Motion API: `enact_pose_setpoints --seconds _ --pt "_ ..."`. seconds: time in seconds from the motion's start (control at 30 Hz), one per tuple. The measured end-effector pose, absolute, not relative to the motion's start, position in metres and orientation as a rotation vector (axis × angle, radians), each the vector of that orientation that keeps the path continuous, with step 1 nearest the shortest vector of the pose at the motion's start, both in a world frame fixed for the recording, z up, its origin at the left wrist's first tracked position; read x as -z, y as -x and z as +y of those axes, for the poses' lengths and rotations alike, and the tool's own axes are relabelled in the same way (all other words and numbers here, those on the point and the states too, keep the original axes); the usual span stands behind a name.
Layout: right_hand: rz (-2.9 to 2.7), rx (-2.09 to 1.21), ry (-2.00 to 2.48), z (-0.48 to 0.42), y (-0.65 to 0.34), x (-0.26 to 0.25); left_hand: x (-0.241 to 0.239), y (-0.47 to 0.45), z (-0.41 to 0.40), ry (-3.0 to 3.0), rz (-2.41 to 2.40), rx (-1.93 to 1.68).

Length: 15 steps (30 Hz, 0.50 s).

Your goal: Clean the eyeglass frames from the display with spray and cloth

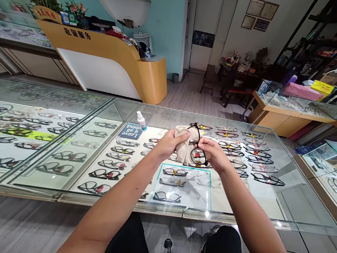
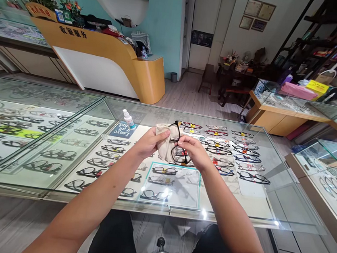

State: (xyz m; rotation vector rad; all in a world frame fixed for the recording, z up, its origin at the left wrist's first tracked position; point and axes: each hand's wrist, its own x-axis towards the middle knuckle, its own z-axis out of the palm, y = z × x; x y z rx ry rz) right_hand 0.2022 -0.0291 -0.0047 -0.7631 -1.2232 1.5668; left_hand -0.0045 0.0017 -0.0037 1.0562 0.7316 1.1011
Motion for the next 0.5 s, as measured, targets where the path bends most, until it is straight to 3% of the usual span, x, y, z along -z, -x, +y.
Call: enact_pose_setpoints --seconds 0.5 --pt "-1.229 -1.574 0.779 -0.0287 -0.2011 0.0075 0.0 0.0031 -0.0036 -1.089 0.646 -1.062"
